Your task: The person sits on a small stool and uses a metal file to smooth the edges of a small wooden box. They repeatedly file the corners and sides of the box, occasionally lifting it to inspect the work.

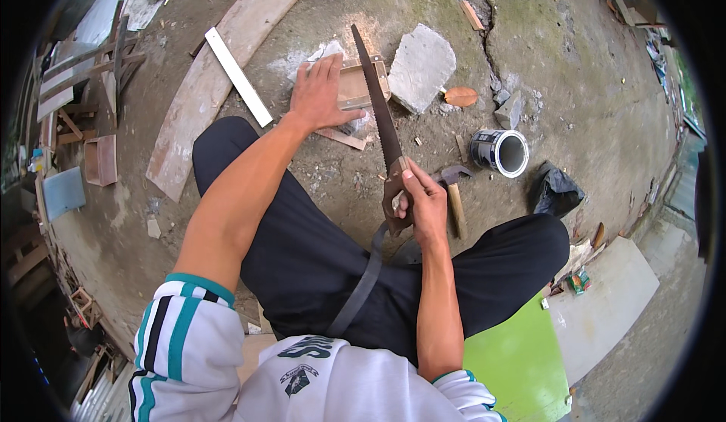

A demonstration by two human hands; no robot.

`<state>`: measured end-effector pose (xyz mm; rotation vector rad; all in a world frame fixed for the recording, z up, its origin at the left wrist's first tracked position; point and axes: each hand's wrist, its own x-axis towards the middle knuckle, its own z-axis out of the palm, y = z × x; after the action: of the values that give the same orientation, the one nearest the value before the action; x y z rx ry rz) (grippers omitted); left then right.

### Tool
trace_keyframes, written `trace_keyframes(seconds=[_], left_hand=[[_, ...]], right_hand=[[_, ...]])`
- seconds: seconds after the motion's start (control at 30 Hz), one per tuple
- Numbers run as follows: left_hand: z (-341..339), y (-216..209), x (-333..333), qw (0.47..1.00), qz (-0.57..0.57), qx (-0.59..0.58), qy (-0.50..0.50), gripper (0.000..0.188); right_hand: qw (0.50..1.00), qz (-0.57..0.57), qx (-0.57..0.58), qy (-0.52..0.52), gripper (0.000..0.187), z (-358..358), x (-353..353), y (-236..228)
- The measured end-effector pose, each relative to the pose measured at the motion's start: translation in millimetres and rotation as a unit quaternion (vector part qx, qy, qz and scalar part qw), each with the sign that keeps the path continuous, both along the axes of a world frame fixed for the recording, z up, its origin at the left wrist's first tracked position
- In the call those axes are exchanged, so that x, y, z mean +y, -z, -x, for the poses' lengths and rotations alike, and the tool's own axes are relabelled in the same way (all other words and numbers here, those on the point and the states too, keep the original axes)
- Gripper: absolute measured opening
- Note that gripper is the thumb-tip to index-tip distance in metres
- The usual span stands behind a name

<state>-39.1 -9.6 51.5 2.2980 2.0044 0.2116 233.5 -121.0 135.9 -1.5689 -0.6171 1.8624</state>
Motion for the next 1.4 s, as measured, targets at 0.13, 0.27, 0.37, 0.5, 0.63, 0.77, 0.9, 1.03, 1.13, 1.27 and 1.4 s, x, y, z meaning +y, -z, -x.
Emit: trace_keyframes(seconds=[0.13, 0.27, 0.37, 0.5, 0.63, 0.77, 0.9, 1.03, 1.13, 1.27, 1.4], left_hand=[[-4, -9, 0, 0.996, 0.066, 0.046, -0.042, 0.116], [-1, -7, 2, 0.997, 0.067, 0.01, -0.037, 0.113], [0, -4, 1, 0.998, 0.053, 0.007, -0.037, 0.113], [-2, -5, 2, 0.997, 0.066, 0.015, -0.04, 0.113], [-1, -3, 2, 0.997, 0.059, 0.013, -0.04, 0.114], [-1, -3, 1, 0.997, 0.066, 0.012, -0.043, 0.114], [-4, -4, 3, 0.997, 0.06, 0.02, -0.044, 0.113], [-2, -6, 3, 0.997, 0.061, 0.014, -0.048, 0.113], [-2, -4, 2, 0.996, 0.063, 0.018, -0.052, 0.114], [-5, -5, 4, 0.997, 0.061, 0.006, -0.056, 0.113], [-4, -4, 4, 0.996, 0.07, 0.003, -0.057, 0.112]], right_hand=[[0.986, -0.057, -0.135, -0.075, 0.043, -11, -4, 9], [0.978, -0.033, -0.187, -0.089, 0.044, -2, 1, 6], [0.973, -0.056, -0.203, -0.093, 0.045, 15, 21, 13], [0.984, -0.042, -0.156, -0.081, 0.047, 6, 4, 18], [0.982, -0.036, -0.163, -0.084, 0.048, 16, 26, 20], [0.981, -0.049, -0.172, -0.08, 0.046, 21, 24, 16], [0.981, -0.043, -0.182, -0.06, 0.045, 23, 18, 17], [0.98, -0.05, -0.182, -0.067, 0.045, 18, 16, 14], [0.976, -0.042, -0.204, -0.058, 0.044, 13, 0, 4], [0.975, -0.033, -0.208, -0.076, 0.044, 13, 9, 1], [0.974, -0.039, -0.214, -0.063, 0.044, 14, 0, 2]])
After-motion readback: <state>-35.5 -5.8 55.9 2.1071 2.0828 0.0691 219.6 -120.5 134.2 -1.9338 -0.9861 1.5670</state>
